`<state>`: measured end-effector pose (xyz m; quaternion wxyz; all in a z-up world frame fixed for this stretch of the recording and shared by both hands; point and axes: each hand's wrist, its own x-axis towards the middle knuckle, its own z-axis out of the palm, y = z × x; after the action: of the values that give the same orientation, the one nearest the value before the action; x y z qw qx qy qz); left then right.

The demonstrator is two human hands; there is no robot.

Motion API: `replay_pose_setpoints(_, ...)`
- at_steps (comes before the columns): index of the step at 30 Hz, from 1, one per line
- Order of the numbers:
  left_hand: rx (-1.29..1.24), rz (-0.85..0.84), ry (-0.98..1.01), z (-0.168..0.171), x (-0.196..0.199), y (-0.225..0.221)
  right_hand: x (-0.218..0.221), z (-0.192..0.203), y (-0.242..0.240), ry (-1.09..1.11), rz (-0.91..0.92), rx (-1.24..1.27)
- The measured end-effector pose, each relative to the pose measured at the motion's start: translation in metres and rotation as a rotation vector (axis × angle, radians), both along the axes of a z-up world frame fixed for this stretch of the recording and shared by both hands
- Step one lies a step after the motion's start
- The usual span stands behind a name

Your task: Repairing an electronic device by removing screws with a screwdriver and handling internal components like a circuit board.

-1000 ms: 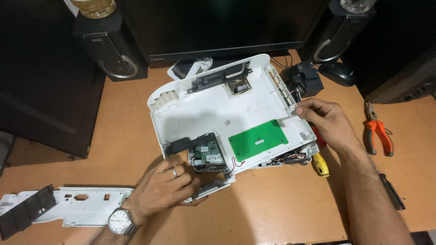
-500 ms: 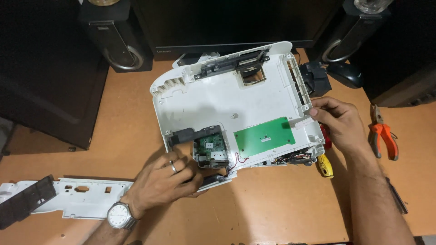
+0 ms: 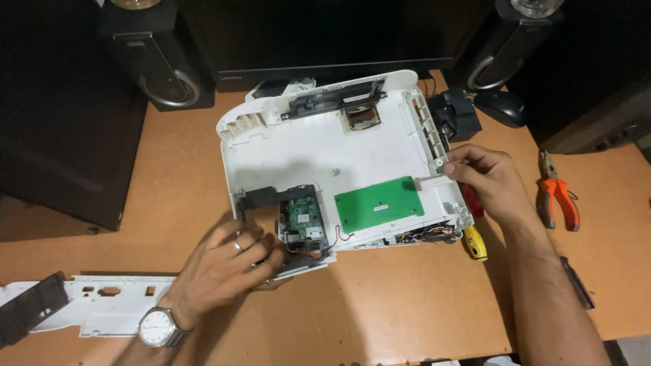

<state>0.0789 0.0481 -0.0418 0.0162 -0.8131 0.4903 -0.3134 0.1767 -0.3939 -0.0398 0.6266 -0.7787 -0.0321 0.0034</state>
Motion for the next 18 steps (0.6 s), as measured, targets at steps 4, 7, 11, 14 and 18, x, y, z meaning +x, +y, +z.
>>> replay_pose_setpoints(4,-0.022,-0.01,0.061,0.001,0.002,0.002,0.001,-0.002,0.001,0.027,-0.005,0.006)
replay_pose_setpoints(7,-0.037,-0.005,0.094,-0.003,0.005,0.004,-0.001,0.001,0.003,0.006,0.045,-0.001)
replay_pose_setpoints(11,-0.038,0.063,0.11,-0.006,0.007,0.009,-0.003,0.007,0.008,0.037,0.044,0.005)
replay_pose_setpoints(14,-0.011,0.126,0.128,-0.009,0.009,0.017,-0.005,0.016,0.008,0.071,0.063,-0.054)
replay_pose_setpoints(18,-0.05,0.198,0.178,-0.013,0.006,0.019,-0.006,0.028,-0.009,0.027,0.085,-0.206)
